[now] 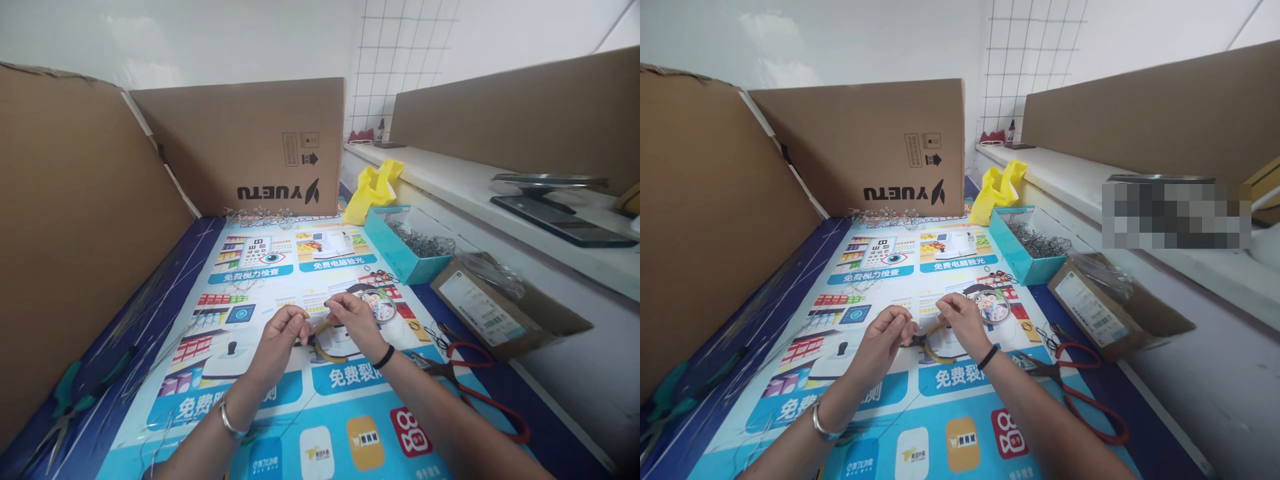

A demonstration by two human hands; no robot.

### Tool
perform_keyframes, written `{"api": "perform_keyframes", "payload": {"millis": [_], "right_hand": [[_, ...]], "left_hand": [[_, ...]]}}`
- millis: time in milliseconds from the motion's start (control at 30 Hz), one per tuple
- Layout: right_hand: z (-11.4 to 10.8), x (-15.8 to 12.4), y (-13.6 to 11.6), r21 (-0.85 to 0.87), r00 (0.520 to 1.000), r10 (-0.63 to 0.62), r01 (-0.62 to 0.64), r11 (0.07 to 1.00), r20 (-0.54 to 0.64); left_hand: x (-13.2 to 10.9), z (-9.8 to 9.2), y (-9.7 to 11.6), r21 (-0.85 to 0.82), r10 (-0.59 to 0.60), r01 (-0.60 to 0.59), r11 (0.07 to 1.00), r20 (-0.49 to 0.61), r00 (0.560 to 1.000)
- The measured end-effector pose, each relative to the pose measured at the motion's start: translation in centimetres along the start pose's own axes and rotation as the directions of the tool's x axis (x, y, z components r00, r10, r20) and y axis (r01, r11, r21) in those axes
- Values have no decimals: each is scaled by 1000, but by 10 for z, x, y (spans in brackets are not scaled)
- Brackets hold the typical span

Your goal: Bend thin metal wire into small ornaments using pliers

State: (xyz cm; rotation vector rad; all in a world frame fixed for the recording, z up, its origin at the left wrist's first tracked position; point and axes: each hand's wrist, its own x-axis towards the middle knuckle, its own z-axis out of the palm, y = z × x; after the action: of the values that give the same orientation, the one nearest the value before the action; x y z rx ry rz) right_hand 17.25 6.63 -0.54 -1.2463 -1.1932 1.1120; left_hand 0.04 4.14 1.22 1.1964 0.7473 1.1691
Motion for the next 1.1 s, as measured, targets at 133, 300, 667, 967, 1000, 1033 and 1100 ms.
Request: {"api": "perform_keyframes", "payload": {"millis": [133, 300, 667, 967, 1000, 1033, 1100], "right_hand": [[1, -2, 0, 43, 999, 37, -38, 998, 11], [2, -4, -1, 64, 998, 42, -45, 997, 37], [4, -8, -3, 38, 993, 96, -98, 994, 64], [3, -13, 1, -59, 991, 26, -18, 998, 134], [3, -12, 3, -59, 989, 25, -16, 998, 148], [4, -12, 4, -61, 986, 24, -14, 998, 163], [4, -11, 3, -67, 985, -2, 13, 998, 175]], "left_hand": [[0, 0, -1, 70, -37, 37, 997, -4, 999], [3, -4, -4, 59, -38, 39, 997, -13, 999], [7, -6, -4, 122, -3, 19, 992, -125, 992], [9, -11, -1, 96, 11, 5, 995, -167, 986], [9, -10, -1, 45, 1, 7, 999, -161, 987], [8, -10, -1, -2, -12, 12, 1000, -148, 989], [9, -8, 0, -71, -38, 29, 997, -133, 990]]}}
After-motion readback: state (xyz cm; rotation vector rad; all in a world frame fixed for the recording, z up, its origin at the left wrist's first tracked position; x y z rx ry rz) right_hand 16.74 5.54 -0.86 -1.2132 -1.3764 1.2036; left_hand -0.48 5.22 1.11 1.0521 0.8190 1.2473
